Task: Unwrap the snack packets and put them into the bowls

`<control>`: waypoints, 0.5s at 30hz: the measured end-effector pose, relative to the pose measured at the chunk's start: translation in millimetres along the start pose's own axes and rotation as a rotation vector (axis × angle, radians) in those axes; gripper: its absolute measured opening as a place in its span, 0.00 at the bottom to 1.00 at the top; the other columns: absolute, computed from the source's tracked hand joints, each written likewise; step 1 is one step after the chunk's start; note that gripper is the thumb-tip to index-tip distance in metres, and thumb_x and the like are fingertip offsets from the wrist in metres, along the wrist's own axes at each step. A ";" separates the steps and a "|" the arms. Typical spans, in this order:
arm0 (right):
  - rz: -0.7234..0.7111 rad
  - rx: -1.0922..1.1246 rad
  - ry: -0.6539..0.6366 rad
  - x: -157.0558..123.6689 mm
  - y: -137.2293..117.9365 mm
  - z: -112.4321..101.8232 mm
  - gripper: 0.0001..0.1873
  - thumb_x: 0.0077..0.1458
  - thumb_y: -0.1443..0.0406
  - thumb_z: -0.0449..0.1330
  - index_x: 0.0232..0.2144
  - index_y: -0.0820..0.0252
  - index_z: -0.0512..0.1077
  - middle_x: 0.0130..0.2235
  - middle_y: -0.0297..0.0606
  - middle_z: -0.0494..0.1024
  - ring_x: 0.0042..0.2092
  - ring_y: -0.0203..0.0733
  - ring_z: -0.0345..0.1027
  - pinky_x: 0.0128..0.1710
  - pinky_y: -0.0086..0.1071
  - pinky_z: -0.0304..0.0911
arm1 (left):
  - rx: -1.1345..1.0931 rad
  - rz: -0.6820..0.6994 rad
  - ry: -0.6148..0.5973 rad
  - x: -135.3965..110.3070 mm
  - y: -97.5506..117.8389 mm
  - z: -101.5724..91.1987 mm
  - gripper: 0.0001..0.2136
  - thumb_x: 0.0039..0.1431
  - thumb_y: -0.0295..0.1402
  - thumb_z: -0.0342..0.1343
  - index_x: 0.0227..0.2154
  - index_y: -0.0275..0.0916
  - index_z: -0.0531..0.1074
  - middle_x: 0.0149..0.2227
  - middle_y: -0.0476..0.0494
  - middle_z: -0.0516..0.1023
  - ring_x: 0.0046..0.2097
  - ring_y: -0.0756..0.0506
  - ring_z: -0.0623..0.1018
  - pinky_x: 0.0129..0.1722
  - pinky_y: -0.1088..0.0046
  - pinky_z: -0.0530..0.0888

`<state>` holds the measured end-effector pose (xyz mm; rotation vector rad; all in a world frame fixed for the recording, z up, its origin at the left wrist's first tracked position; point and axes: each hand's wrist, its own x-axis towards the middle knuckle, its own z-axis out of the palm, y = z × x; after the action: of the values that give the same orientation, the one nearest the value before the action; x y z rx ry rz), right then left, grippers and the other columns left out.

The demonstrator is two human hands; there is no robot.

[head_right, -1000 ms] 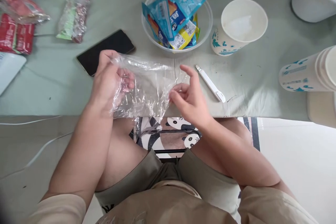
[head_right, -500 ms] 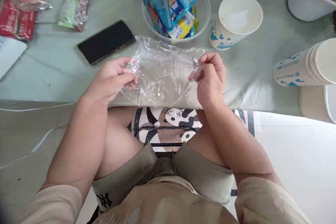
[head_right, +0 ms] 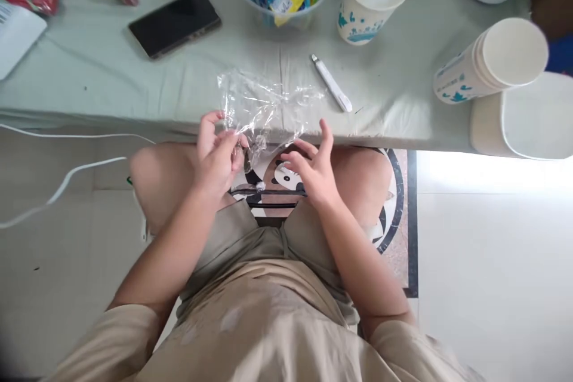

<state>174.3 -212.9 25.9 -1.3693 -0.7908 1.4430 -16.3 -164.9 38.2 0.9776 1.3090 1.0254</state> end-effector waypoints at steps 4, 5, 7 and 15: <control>0.061 0.028 0.010 -14.8 11.3 6.9 0.52 0.63 0.40 0.54 0.75 0.45 0.31 0.48 0.42 0.83 0.40 0.41 0.82 0.42 0.37 0.78 | 0.059 0.024 -0.002 -35.9 -19.4 8.1 0.22 0.63 0.49 0.59 0.52 0.51 0.56 0.34 0.52 0.77 0.17 0.54 0.61 0.19 0.71 0.59; 0.059 0.033 0.030 -15.4 9.0 6.2 0.49 0.64 0.39 0.49 0.76 0.46 0.32 0.48 0.43 0.83 0.38 0.41 0.82 0.39 0.36 0.77 | 0.075 0.039 -0.002 -41.0 -21.2 8.7 0.23 0.64 0.49 0.59 0.53 0.51 0.55 0.34 0.52 0.77 0.17 0.54 0.62 0.19 0.71 0.61; 0.046 0.037 0.066 -17.5 2.9 3.1 0.47 0.65 0.38 0.47 0.75 0.46 0.35 0.47 0.45 0.84 0.38 0.44 0.83 0.35 0.36 0.77 | 0.099 0.065 0.031 -48.0 -22.8 8.3 0.23 0.64 0.48 0.58 0.54 0.51 0.53 0.34 0.52 0.77 0.17 0.53 0.64 0.20 0.71 0.62; 0.012 -0.210 0.054 -39.8 4.3 -7.5 0.50 0.58 0.58 0.64 0.75 0.47 0.43 0.37 0.35 0.84 0.29 0.40 0.77 0.33 0.36 0.76 | 0.160 0.094 0.062 -56.5 -28.9 -3.1 0.17 0.66 0.42 0.56 0.52 0.49 0.58 0.34 0.53 0.77 0.18 0.55 0.65 0.19 0.74 0.64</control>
<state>177.1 -252.5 34.7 -1.5671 -0.9210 1.3558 -18.3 -227.2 25.6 1.1457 1.4246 1.0414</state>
